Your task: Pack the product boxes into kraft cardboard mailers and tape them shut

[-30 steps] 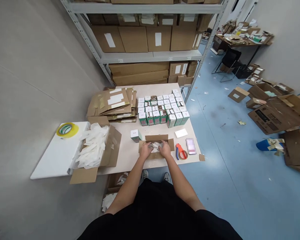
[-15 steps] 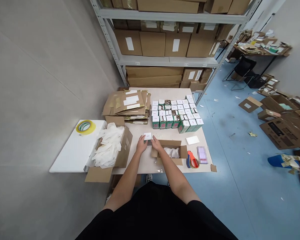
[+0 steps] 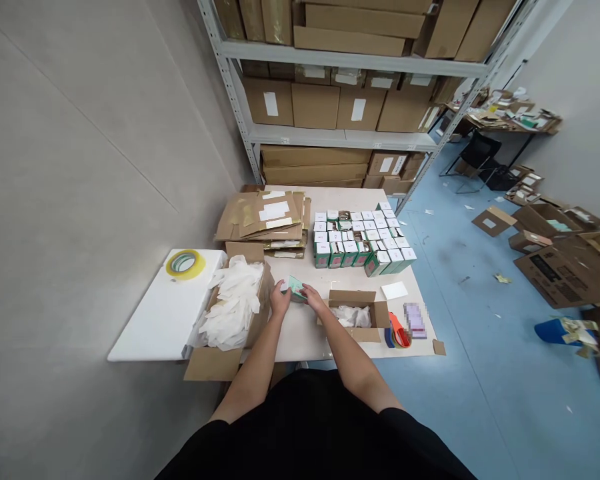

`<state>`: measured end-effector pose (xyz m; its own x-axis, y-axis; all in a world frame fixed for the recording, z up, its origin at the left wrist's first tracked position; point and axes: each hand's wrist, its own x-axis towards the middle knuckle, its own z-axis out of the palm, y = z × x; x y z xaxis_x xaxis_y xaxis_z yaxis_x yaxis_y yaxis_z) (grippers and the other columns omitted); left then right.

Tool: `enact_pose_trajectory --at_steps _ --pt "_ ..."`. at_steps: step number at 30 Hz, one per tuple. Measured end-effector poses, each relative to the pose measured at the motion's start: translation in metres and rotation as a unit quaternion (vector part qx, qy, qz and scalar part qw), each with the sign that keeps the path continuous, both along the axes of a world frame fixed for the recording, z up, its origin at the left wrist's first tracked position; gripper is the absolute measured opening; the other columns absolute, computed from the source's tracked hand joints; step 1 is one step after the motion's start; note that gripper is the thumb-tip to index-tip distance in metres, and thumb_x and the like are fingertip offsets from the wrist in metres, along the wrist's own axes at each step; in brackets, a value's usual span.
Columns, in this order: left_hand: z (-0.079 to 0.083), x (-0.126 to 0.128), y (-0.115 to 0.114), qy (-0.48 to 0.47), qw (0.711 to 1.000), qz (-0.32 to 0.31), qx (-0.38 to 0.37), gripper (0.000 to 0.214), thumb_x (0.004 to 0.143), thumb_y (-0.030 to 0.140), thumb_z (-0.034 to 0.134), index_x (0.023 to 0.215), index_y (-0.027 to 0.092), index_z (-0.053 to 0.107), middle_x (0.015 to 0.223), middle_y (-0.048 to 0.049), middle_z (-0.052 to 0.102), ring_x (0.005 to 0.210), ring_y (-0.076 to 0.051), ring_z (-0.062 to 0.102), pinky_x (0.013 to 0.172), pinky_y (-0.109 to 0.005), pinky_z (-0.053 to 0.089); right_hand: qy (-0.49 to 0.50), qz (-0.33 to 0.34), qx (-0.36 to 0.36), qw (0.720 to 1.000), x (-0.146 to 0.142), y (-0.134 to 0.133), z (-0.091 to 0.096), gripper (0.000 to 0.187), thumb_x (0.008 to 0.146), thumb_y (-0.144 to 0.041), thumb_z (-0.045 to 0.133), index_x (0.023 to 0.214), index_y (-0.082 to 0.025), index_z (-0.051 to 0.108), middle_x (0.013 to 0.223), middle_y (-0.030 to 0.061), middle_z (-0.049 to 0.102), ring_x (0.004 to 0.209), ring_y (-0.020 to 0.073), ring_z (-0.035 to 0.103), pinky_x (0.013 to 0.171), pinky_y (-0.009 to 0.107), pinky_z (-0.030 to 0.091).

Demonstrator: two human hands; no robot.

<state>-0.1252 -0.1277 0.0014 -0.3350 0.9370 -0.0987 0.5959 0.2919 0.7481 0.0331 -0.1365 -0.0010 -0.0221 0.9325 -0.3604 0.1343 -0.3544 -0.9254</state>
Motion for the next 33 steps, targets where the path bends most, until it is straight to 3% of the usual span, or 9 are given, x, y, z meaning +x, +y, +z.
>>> enact_pose_trajectory --at_steps 3,8,12,17,21,24,28,33 --pt "0.016 -0.005 0.001 -0.014 0.999 0.009 0.043 0.045 0.088 0.027 0.062 0.132 0.021 0.068 0.136 -0.0133 0.065 0.130 -0.029 0.059 0.111 -0.040 0.047 0.018 -0.040 -0.015 0.999 0.017 0.004 0.001 0.046 0.088 -0.049 0.061 0.126 -0.026 0.072 0.125 0.0097 0.074 0.113 0.0234 0.070 0.097 0.043 0.055" --pt "0.049 -0.010 -0.006 -0.079 0.993 0.030 0.083 0.047 0.094 0.038 0.059 0.138 0.023 0.065 0.134 -0.0115 0.068 0.117 -0.026 0.067 0.103 -0.039 0.053 -0.070 -0.134 0.039 0.988 0.047 0.009 0.003 0.062 0.088 -0.049 0.060 0.141 -0.018 0.062 0.143 0.0171 0.064 0.132 0.0288 0.062 0.110 0.046 0.049" --pt "0.061 0.013 -0.022 -0.135 0.988 0.013 0.067 0.052 0.100 0.042 0.050 0.148 0.023 0.056 0.137 -0.0092 0.068 0.118 -0.024 0.068 0.102 -0.035 0.055 -0.094 -0.153 0.079 0.980 0.072 -0.002 0.012 0.066 0.094 -0.056 0.049 0.146 -0.016 0.058 0.146 0.0161 0.062 0.136 0.0284 0.058 0.112 0.042 0.047" --pt "0.047 0.072 -0.050 -0.085 0.993 -0.064 0.043 0.051 0.103 0.036 0.046 0.151 0.022 0.056 0.148 -0.0074 0.061 0.142 -0.025 0.052 0.117 -0.037 0.043 -0.133 -0.172 0.131 0.967 0.123 -0.043 0.021 0.063 0.096 -0.052 0.043 0.147 -0.017 0.056 0.138 0.0132 0.068 0.125 0.0278 0.063 0.108 0.041 0.049" --pt "0.032 0.120 -0.068 -0.078 0.986 -0.143 0.018 0.050 0.101 0.035 0.050 0.149 0.022 0.058 0.143 -0.0082 0.066 0.136 -0.027 0.058 0.114 -0.039 0.046 -0.159 -0.216 0.101 0.958 0.172 -0.083 0.017 0.062 0.093 -0.050 0.047 0.145 -0.018 0.058 0.134 0.0133 0.070 0.122 0.0302 0.065 0.106 0.043 0.050" --pt "0.023 0.146 -0.077 -0.050 0.984 -0.169 -0.022 0.054 0.100 0.037 0.052 0.151 0.020 0.054 0.145 -0.0120 0.063 0.135 -0.029 0.058 0.113 -0.040 0.046 -0.173 -0.228 0.063 0.956 0.201 -0.103 0.010 0.065 0.093 -0.047 0.050 0.149 -0.016 0.055 0.141 0.0148 0.066 0.131 0.0305 0.061 0.110 0.043 0.047" --pt "0.012 0.156 -0.082 0.043 0.978 -0.201 -0.042 0.062 0.096 0.026 0.053 0.157 0.013 0.044 0.156 -0.0184 0.051 0.147 -0.031 0.044 0.121 -0.043 0.036 -0.172 -0.240 0.034 0.955 0.228 -0.118 0.000 0.072 0.090 -0.048 0.057 0.153 -0.015 0.050 0.153 0.0154 0.056 0.144 0.0301 0.050 0.118 0.045 0.041" --pt "-0.010 0.150 -0.089 0.128 0.928 -0.331 -0.117 0.070 0.077 0.033 0.078 0.143 0.021 0.059 0.165 -0.0143 0.039 0.154 -0.035 0.032 0.123 -0.046 0.032 -0.127 -0.213 0.075 0.966 0.246 -0.134 0.002 0.062 0.089 -0.046 0.060 0.146 -0.021 0.058 0.152 0.0110 0.058 0.142 0.0277 0.053 0.117 0.045 0.044"
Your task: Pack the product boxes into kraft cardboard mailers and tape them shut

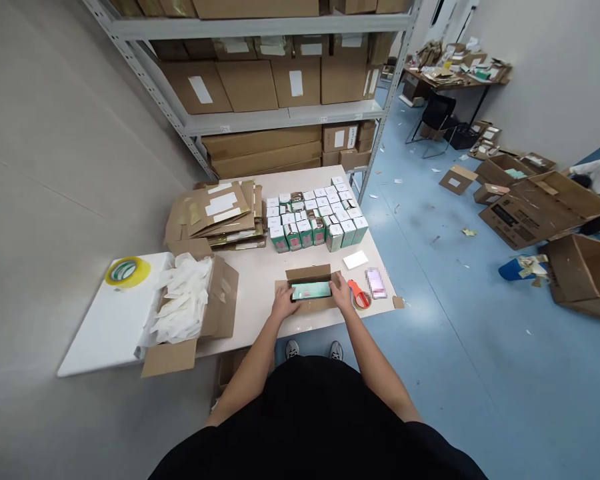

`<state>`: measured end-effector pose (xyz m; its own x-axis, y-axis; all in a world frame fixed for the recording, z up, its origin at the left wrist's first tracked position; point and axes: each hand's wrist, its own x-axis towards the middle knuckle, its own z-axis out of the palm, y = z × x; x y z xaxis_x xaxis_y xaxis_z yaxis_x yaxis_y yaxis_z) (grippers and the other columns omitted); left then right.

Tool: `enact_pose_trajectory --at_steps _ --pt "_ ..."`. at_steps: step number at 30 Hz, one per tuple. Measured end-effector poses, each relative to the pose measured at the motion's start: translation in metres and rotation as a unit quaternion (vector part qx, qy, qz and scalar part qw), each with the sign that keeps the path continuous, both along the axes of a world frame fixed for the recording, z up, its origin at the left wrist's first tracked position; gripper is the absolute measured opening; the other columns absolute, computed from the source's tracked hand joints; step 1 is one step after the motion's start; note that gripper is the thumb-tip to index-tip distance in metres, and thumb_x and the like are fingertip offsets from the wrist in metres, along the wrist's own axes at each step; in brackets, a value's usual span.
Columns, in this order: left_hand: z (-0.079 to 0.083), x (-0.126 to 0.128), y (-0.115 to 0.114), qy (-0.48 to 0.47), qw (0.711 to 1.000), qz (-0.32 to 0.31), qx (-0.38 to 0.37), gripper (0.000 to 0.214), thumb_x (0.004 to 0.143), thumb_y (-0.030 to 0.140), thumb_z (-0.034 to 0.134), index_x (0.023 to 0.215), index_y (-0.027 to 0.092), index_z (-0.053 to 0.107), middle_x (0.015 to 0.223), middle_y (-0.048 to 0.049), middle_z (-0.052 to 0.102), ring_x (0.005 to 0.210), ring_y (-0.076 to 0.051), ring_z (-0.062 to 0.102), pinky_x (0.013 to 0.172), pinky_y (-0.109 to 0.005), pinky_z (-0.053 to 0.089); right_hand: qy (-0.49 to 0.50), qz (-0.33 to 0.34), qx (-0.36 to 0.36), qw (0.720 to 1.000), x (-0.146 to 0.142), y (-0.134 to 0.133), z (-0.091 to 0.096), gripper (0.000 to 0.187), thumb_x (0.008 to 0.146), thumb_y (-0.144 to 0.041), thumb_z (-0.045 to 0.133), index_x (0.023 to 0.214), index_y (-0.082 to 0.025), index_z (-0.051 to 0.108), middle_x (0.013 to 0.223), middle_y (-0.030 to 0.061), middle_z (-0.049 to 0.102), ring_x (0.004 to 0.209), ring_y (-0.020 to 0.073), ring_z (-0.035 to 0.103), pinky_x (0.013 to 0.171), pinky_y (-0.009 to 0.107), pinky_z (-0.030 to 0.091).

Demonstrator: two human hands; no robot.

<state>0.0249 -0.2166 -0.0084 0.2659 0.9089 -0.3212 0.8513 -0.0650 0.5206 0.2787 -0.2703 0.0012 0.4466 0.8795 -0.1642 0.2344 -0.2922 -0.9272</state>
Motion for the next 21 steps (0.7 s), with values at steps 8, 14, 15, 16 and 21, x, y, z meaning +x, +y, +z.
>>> enact_pose_trajectory --at_steps 8,14,15,16,21 --pt "-0.025 0.017 -0.030 0.099 0.995 -0.003 0.020 0.043 0.078 0.045 0.084 0.113 0.021 0.075 0.176 -0.0104 0.003 0.158 -0.043 0.017 0.113 -0.053 0.044 0.032 0.080 0.007 0.996 0.001 -0.019 0.018 0.058 0.088 -0.039 0.061 0.144 -0.024 0.060 0.147 0.0099 0.061 0.136 0.0290 0.057 0.113 0.046 0.048" --pt "-0.021 0.024 -0.054 0.051 0.995 0.057 0.057 0.016 0.084 0.034 0.077 0.094 0.021 0.079 0.174 -0.0041 0.015 0.159 -0.037 0.017 0.123 -0.047 0.035 0.067 0.151 -0.011 0.986 -0.003 -0.021 0.014 0.057 0.087 -0.036 0.061 0.143 -0.024 0.060 0.145 0.0116 0.062 0.132 0.0293 0.061 0.107 0.045 0.053" --pt "-0.019 0.021 -0.062 0.037 0.995 0.071 0.059 0.015 0.085 0.032 0.077 0.094 0.020 0.079 0.174 -0.0042 0.016 0.160 -0.037 0.016 0.124 -0.047 0.034 0.067 0.165 -0.013 0.984 -0.007 -0.019 0.013 0.057 0.087 -0.036 0.061 0.142 -0.024 0.060 0.145 0.0117 0.062 0.132 0.0295 0.061 0.106 0.045 0.053" --pt "-0.017 0.017 -0.071 0.025 0.994 0.086 0.062 0.015 0.085 0.031 0.076 0.094 0.020 0.078 0.174 -0.0044 0.017 0.160 -0.036 0.015 0.125 -0.047 0.033 0.067 0.179 -0.013 0.981 -0.013 -0.017 0.011 0.056 0.087 -0.036 0.061 0.141 -0.024 0.061 0.145 0.0118 0.062 0.131 0.0298 0.061 0.105 0.045 0.054" --pt "-0.008 -0.020 -0.118 -0.009 0.983 0.153 0.100 0.012 0.090 0.028 0.069 0.091 0.018 0.076 0.172 -0.0048 0.022 0.161 -0.033 0.011 0.127 -0.048 0.029 0.087 0.279 0.006 0.956 -0.064 -0.002 0.011 0.056 0.085 -0.036 0.065 0.139 -0.025 0.063 0.150 0.0111 0.057 0.130 0.0304 0.062 0.102 0.043 0.057"
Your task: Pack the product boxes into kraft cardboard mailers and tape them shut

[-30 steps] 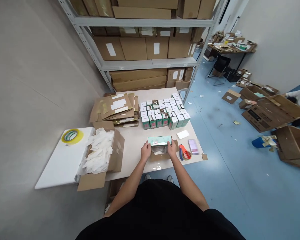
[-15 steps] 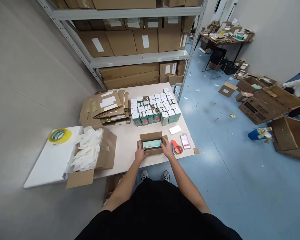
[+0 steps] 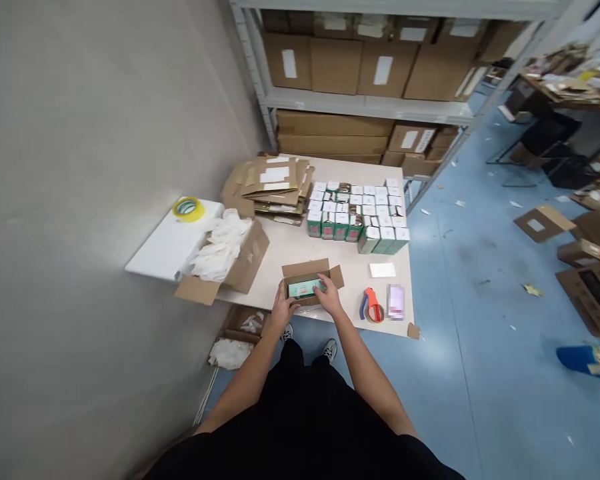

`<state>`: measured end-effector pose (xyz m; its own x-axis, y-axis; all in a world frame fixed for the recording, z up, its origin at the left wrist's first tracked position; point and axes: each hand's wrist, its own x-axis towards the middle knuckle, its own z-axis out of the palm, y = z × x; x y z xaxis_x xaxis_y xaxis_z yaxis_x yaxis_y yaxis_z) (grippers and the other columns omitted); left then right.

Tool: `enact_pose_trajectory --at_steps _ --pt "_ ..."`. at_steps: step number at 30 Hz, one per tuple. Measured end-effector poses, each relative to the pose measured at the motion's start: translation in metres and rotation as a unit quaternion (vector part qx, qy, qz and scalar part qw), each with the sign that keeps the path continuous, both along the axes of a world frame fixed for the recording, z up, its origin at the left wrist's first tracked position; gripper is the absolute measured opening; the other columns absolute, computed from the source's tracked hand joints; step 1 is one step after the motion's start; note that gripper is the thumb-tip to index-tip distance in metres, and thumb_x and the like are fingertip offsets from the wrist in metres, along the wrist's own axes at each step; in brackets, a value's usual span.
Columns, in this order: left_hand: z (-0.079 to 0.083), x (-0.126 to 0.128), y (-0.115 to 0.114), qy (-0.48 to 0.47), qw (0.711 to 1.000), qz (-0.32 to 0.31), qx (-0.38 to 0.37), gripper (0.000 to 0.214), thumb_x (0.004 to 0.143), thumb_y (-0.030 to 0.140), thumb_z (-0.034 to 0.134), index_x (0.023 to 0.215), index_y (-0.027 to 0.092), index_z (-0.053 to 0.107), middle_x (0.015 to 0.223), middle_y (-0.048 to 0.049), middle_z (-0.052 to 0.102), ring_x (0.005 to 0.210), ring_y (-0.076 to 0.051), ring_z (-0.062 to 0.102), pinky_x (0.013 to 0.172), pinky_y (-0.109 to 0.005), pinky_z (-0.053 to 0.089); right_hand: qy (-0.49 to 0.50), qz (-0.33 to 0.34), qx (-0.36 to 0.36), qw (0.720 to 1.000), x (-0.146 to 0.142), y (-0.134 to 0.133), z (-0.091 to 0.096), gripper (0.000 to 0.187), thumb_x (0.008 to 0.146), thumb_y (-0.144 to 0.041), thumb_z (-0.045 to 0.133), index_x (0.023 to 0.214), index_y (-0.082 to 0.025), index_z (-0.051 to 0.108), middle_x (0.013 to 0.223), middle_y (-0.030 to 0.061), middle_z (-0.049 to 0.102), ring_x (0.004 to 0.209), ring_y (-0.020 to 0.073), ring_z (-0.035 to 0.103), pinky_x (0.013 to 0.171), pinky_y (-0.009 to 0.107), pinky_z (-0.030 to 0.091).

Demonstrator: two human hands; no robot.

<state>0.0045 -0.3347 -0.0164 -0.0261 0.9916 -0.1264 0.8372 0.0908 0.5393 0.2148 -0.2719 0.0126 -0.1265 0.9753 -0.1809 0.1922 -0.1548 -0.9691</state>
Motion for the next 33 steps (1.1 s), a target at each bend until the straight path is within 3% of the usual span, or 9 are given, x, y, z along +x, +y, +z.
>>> enact_pose_trajectory --at_steps 4,10,17,22,27,30,33 --pt "0.003 -0.040 -0.024 -0.015 0.997 0.064 0.044 0.012 0.090 0.027 0.068 0.089 0.017 0.075 0.171 -0.0072 0.026 0.159 -0.036 0.016 0.126 -0.050 0.031 0.018 0.080 0.018 0.996 -0.059 0.015 0.011 0.057 0.084 -0.036 0.069 0.140 -0.028 0.063 0.154 0.0081 0.054 0.128 0.0288 0.063 0.100 0.042 0.058" --pt "-0.002 -0.089 -0.036 0.001 0.989 0.110 0.101 0.011 0.089 0.026 0.070 0.087 0.016 0.075 0.174 -0.0068 0.018 0.156 -0.041 0.025 0.122 -0.054 0.036 0.032 0.169 0.062 0.983 -0.152 0.048 0.031 0.060 0.080 -0.033 0.073 0.139 -0.026 0.063 0.149 0.0108 0.057 0.118 0.0276 0.068 0.097 0.043 0.060" --pt "0.004 -0.114 -0.026 0.005 0.991 0.110 0.072 0.007 0.089 0.027 0.073 0.086 0.020 0.075 0.174 -0.0031 0.019 0.157 -0.039 0.025 0.121 -0.052 0.038 -0.042 0.156 0.163 0.973 -0.248 0.119 0.050 0.060 0.083 -0.029 0.069 0.143 -0.026 0.060 0.149 0.0109 0.055 0.112 0.0237 0.067 0.099 0.041 0.058" --pt "0.007 -0.125 -0.012 -0.028 0.994 0.100 0.037 0.006 0.089 0.027 0.073 0.087 0.021 0.074 0.174 -0.0021 0.019 0.157 -0.036 0.024 0.122 -0.050 0.037 -0.147 0.189 0.177 0.955 -0.293 0.174 0.050 0.069 0.078 -0.031 0.077 0.144 -0.024 0.059 0.156 0.0127 0.047 0.128 0.0277 0.060 0.104 0.042 0.056" --pt "0.005 -0.138 0.000 -0.072 0.994 0.084 0.012 0.007 0.089 0.025 0.073 0.084 0.019 0.074 0.176 -0.0015 0.011 0.159 -0.036 0.020 0.122 -0.047 0.036 -0.259 0.182 0.191 0.929 -0.326 0.205 0.043 0.066 0.079 -0.029 0.077 0.143 -0.024 0.059 0.156 0.0120 0.050 0.142 0.0304 0.049 0.116 0.046 0.043" --pt "0.008 -0.143 0.005 -0.091 0.993 0.071 -0.001 0.007 0.090 0.023 0.071 0.089 0.018 0.076 0.176 -0.0030 0.009 0.160 -0.036 0.016 0.122 -0.048 0.035 -0.301 0.156 0.192 0.921 -0.345 0.213 0.040 0.055 0.081 -0.027 0.074 0.136 -0.022 0.065 0.146 0.0117 0.059 0.137 0.0286 0.053 0.115 0.042 0.043" --pt "0.013 -0.147 0.008 -0.108 0.992 0.062 -0.007 0.010 0.090 0.023 0.069 0.094 0.019 0.077 0.176 -0.0025 0.012 0.161 -0.035 0.011 0.122 -0.048 0.035 -0.331 0.135 0.187 0.915 -0.358 0.214 0.040 0.035 0.084 -0.024 0.067 0.118 -0.021 0.073 0.128 0.0106 0.070 0.119 0.0258 0.064 0.105 0.037 0.049"
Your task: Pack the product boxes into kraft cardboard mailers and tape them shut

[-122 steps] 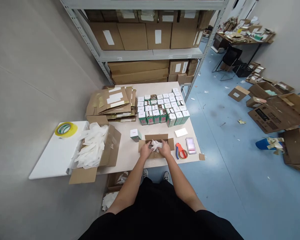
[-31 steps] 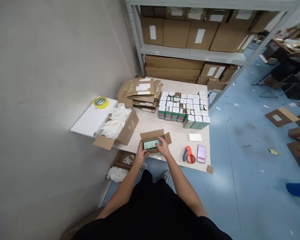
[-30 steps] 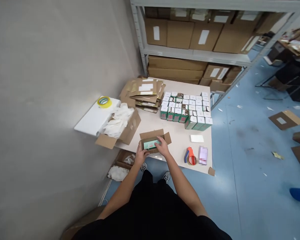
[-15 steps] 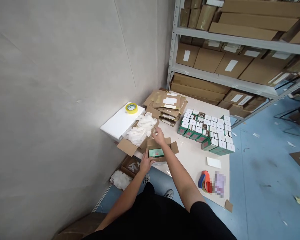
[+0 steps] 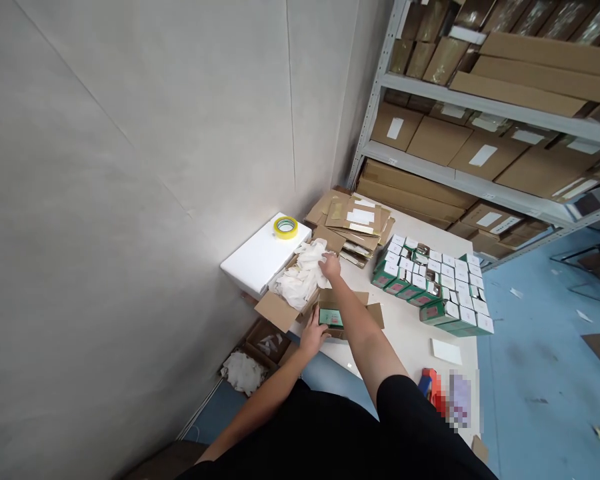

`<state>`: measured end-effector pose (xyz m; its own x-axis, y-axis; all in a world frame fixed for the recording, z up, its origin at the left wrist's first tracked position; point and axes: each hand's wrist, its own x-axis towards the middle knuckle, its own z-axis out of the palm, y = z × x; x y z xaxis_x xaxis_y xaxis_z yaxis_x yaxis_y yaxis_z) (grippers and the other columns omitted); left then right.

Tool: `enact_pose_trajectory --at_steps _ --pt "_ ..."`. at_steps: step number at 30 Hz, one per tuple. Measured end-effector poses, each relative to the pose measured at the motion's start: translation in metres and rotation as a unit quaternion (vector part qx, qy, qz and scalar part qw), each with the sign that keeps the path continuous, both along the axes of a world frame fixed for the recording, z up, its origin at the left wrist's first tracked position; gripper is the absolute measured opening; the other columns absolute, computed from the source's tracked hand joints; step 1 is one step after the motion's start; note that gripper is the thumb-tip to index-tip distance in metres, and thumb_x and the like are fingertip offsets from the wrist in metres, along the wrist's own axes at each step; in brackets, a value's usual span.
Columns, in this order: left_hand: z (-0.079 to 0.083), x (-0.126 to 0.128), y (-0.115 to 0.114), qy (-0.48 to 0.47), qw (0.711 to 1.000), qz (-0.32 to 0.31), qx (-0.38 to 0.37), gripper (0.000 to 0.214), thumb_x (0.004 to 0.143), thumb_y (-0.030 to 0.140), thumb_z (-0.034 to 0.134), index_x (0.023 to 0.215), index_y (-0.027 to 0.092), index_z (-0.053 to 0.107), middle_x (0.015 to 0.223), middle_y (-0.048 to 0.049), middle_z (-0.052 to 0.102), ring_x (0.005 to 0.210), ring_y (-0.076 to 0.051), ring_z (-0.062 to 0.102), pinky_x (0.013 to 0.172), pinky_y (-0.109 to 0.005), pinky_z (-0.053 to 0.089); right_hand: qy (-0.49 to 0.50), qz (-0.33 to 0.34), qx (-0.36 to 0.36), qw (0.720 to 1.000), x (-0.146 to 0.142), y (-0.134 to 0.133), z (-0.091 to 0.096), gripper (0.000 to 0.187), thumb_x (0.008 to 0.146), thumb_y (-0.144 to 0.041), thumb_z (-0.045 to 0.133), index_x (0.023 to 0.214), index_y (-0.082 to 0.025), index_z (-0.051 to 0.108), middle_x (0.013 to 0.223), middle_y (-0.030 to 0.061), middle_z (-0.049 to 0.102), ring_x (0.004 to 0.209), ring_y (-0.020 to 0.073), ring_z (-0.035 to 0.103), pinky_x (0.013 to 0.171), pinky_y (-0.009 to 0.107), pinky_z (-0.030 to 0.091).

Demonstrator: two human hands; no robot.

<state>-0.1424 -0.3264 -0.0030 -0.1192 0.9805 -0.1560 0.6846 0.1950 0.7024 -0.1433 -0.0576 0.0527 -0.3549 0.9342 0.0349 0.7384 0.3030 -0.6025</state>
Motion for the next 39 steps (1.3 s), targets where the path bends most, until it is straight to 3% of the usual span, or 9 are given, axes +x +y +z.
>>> enact_pose_trajectory --at_steps 4,10,14,20,24,28,34,39 --pt "0.004 -0.005 0.002 -0.014 1.000 -0.003 -0.003 0.010 0.090 0.023 0.068 0.092 0.019 0.077 0.175 -0.0012 0.014 0.161 -0.034 0.010 0.122 -0.048 0.035 0.000 -0.013 0.032 0.999 -0.009 -0.004 0.004 0.018 0.085 -0.021 0.061 0.096 -0.021 0.075 0.112 0.0080 0.072 0.102 0.0221 0.066 0.090 0.031 0.051" --pt "0.001 -0.005 0.004 -0.020 1.000 -0.001 -0.006 0.010 0.089 0.022 0.069 0.093 0.019 0.077 0.175 -0.0011 0.014 0.161 -0.033 0.009 0.124 -0.046 0.033 0.071 -0.071 0.071 0.992 -0.006 -0.008 0.016 0.014 0.084 -0.024 0.061 0.090 -0.021 0.073 0.109 0.0075 0.068 0.095 0.0207 0.064 0.083 0.028 0.050" --pt "-0.002 0.001 0.007 -0.017 1.000 -0.004 0.003 0.008 0.088 0.022 0.072 0.092 0.018 0.077 0.176 -0.0018 0.007 0.161 -0.034 0.012 0.125 -0.047 0.031 0.151 -0.084 0.061 0.983 0.008 -0.007 0.027 0.013 0.082 -0.023 0.061 0.088 -0.020 0.072 0.111 0.0087 0.068 0.082 0.0184 0.063 0.081 0.029 0.053" --pt "-0.001 0.018 0.010 0.017 1.000 -0.012 0.011 0.007 0.089 0.022 0.070 0.091 0.020 0.077 0.176 -0.0031 0.009 0.159 -0.034 0.020 0.121 -0.050 0.038 0.203 -0.088 0.074 0.972 0.049 -0.009 0.051 0.016 0.083 -0.027 0.059 0.089 -0.019 0.072 0.105 0.0097 0.072 0.086 0.0218 0.064 0.086 0.033 0.053" --pt "0.002 0.035 0.012 0.043 0.999 -0.014 0.009 0.006 0.088 0.024 0.072 0.088 0.020 0.076 0.175 -0.0048 0.011 0.158 -0.035 0.023 0.119 -0.050 0.041 0.222 -0.102 0.058 0.968 0.095 -0.022 0.061 0.021 0.086 -0.031 0.056 0.094 -0.020 0.072 0.098 0.0087 0.076 0.084 0.0234 0.066 0.087 0.036 0.053" --pt "0.000 0.059 0.016 0.063 0.998 -0.022 0.024 0.005 0.087 0.024 0.075 0.084 0.020 0.075 0.175 -0.0047 0.014 0.157 -0.034 0.028 0.120 -0.047 0.040 0.239 -0.139 0.050 0.960 0.160 -0.050 0.056 0.022 0.087 -0.034 0.057 0.093 -0.020 0.072 0.092 0.0081 0.076 0.081 0.0240 0.067 0.082 0.035 0.054" --pt "-0.005 0.105 0.025 0.074 0.994 -0.061 0.046 0.007 0.088 0.026 0.074 0.088 0.020 0.077 0.173 -0.0050 0.020 0.156 -0.033 0.028 0.119 -0.046 0.042 0.203 -0.215 0.041 0.954 0.273 -0.107 0.028 0.025 0.088 -0.032 0.052 0.099 -0.021 0.072 0.093 0.0073 0.075 0.080 0.0230 0.067 0.080 0.033 0.054" --pt "-0.013 0.143 0.037 0.059 0.990 -0.115 0.056 0.008 0.088 0.026 0.073 0.090 0.019 0.077 0.175 -0.0040 0.014 0.159 -0.034 0.022 0.124 -0.046 0.035 0.085 -0.246 0.009 0.965 0.349 -0.154 -0.006 0.027 0.089 -0.024 0.052 0.105 -0.020 0.073 0.101 0.0092 0.075 0.092 0.0250 0.069 0.087 0.035 0.052"
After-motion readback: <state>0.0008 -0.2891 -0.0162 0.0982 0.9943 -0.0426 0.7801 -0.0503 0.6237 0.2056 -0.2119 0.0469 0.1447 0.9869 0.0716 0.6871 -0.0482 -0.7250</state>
